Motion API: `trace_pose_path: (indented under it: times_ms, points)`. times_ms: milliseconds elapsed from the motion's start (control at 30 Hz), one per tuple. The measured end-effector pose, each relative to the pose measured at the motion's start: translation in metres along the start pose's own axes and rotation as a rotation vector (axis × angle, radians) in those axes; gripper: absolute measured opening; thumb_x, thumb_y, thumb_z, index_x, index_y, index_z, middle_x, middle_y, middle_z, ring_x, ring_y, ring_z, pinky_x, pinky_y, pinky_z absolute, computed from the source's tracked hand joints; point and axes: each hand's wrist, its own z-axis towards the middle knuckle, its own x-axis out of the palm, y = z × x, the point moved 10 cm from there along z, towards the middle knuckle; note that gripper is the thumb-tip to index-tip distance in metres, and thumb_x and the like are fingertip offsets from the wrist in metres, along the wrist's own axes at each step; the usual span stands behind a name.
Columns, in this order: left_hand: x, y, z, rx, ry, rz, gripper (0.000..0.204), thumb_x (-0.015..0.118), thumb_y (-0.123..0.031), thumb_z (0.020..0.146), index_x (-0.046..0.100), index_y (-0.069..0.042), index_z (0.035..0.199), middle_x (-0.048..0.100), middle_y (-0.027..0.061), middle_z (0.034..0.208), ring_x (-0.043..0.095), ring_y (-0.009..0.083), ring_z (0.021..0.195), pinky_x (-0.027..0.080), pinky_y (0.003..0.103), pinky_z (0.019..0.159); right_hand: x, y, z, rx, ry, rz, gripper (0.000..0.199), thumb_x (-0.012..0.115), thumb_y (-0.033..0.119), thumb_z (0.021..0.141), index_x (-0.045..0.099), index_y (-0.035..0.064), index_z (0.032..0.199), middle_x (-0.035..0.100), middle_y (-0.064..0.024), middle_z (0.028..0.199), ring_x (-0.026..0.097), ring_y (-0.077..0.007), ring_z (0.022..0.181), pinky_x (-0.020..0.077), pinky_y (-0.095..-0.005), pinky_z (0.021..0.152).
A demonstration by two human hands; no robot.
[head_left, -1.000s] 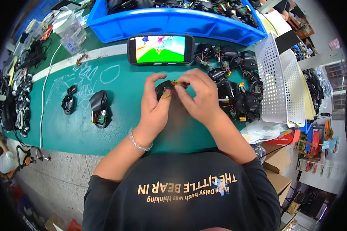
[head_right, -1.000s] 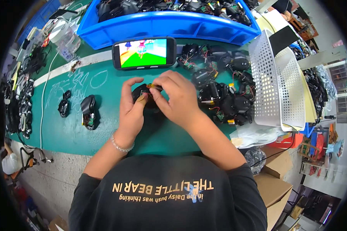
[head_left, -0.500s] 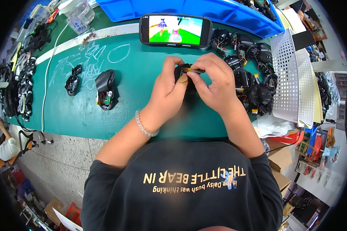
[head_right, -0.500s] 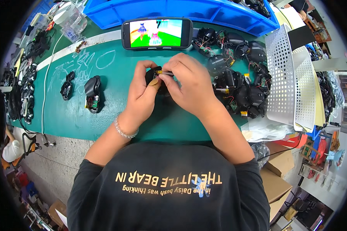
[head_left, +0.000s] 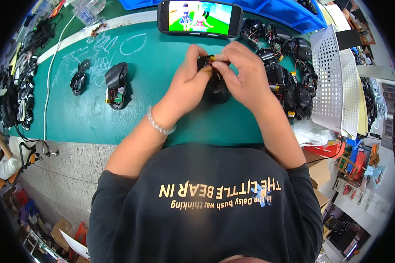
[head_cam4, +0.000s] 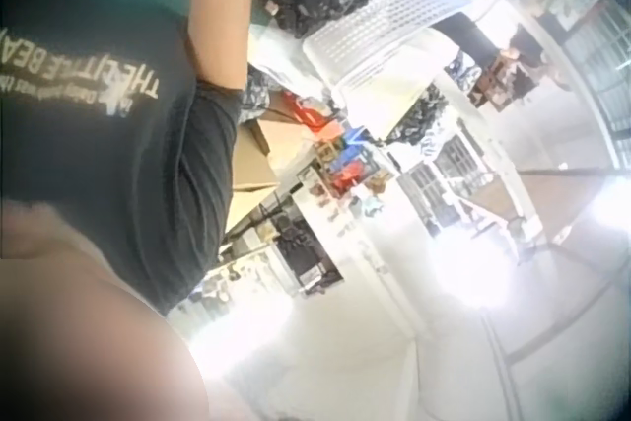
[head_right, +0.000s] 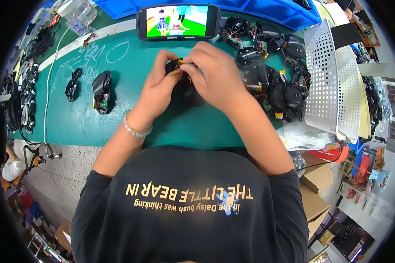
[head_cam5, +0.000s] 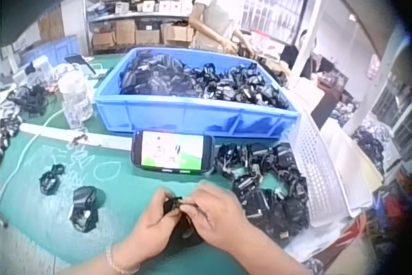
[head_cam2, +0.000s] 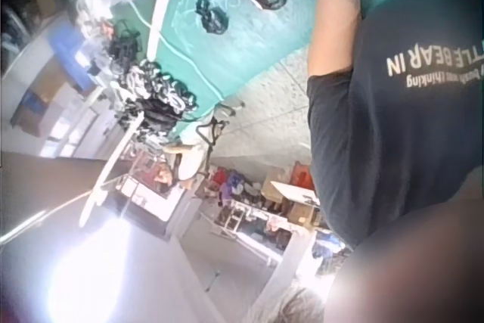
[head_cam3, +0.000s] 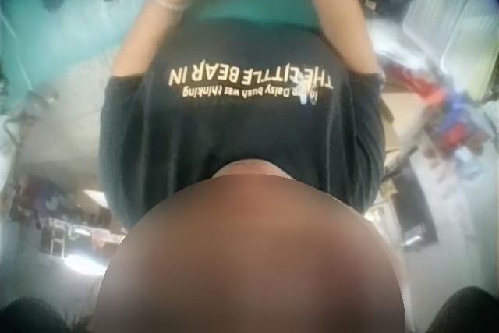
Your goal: The person assembles small black electronic devices at a workbench. They pick up a device, insert a small rectangular battery, and connect a yellow wire connector to the internal circuit board. The person repeats this process for multiple units, placing the finished devices into a white basket.
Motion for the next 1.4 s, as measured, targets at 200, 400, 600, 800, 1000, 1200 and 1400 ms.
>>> trace_pose_path:
  times_ms: [200, 400, 600, 800, 1000, 1200, 1400]
  points:
    - [0.000, 0.019, 0.003, -0.112, 0.003, -0.188, 0.015, 0.049, -0.005, 0.086, 0.045, -0.006, 0.100, 0.053, 0.0013, 0.087, 0.047, 0.0057, 0.078, 0.038, 0.020, 0.066, 0.003, 0.000, 0.012, 0.012, 0.224, -0.117, 0.007, 0.061, 0.007, 0.079, 0.058, 0.0011, 0.082, 0.057, -0.0141, 0.080, 0.056, -0.0330, 0.072, 0.0448, -0.0407, 0.061]
    - [-0.001, 0.024, 0.005, -0.117, 0.008, -0.197, 0.014, 0.050, -0.009, 0.086, 0.046, -0.007, 0.100, 0.056, 0.0009, 0.087, 0.047, 0.0059, 0.073, 0.037, 0.021, 0.061, 0.009, -0.016, 0.012, 0.270, 0.372, -0.049, 0.011, 0.061, 0.004, 0.079, 0.055, -0.0029, 0.085, 0.056, -0.0119, 0.070, 0.053, -0.0209, 0.065, 0.0432, -0.0313, 0.061]
    - [-0.001, 0.016, 0.004, -0.106, -0.012, -0.144, 0.015, 0.051, -0.010, 0.085, 0.046, -0.007, 0.099, 0.053, 0.0000, 0.081, 0.044, 0.0063, 0.071, 0.036, 0.022, 0.061, 0.010, -0.014, 0.011, 0.227, 0.392, 0.009, 0.009, 0.059, 0.002, 0.079, 0.054, -0.0036, 0.084, 0.054, -0.0106, 0.069, 0.052, -0.0181, 0.064, 0.0426, -0.0298, 0.060]
    - [-0.002, 0.014, 0.005, -0.095, 0.003, -0.103, 0.014, 0.050, -0.010, 0.085, 0.045, -0.006, 0.097, 0.051, 0.0003, 0.079, 0.043, 0.0068, 0.070, 0.036, 0.022, 0.060, 0.010, -0.018, 0.011, 0.199, 0.295, 0.119, 0.007, 0.059, 0.005, 0.077, 0.054, 0.0000, 0.078, 0.053, -0.0163, 0.065, 0.053, -0.0324, 0.060, 0.0411, -0.0377, 0.055]
    - [-0.003, 0.015, 0.005, -0.142, 0.049, -0.099, 0.013, 0.049, -0.010, 0.085, 0.044, -0.007, 0.097, 0.051, 0.0007, 0.080, 0.042, 0.0068, 0.071, 0.036, 0.022, 0.060, 0.009, -0.015, 0.011, 0.101, 0.259, 0.115, 0.009, 0.060, 0.005, 0.077, 0.052, 0.0023, 0.080, 0.055, -0.0168, 0.072, 0.056, -0.0362, 0.069, 0.0427, -0.0406, 0.058]
    - [-0.004, 0.036, 0.003, -0.272, 0.021, -0.323, 0.012, 0.050, -0.008, 0.085, 0.043, -0.008, 0.094, 0.049, 0.0001, 0.080, 0.042, 0.0065, 0.071, 0.035, 0.021, 0.059, 0.011, -0.022, 0.006, 0.112, 0.136, 0.250, 0.010, 0.060, 0.004, 0.079, 0.051, 0.0005, 0.081, 0.054, -0.0154, 0.070, 0.055, -0.0328, 0.064, 0.0414, -0.0397, 0.055]
    - [-0.006, 0.031, 0.000, -0.319, -0.007, -0.388, 0.013, 0.050, -0.007, 0.085, 0.043, -0.009, 0.095, 0.049, -0.0008, 0.081, 0.042, 0.0058, 0.070, 0.033, 0.020, 0.057, 0.020, -0.033, -0.008, 0.198, -0.015, 0.347, 0.009, 0.061, 0.004, 0.079, 0.055, 0.0002, 0.085, 0.053, -0.0143, 0.067, 0.055, -0.0292, 0.060, 0.0408, -0.0354, 0.053]
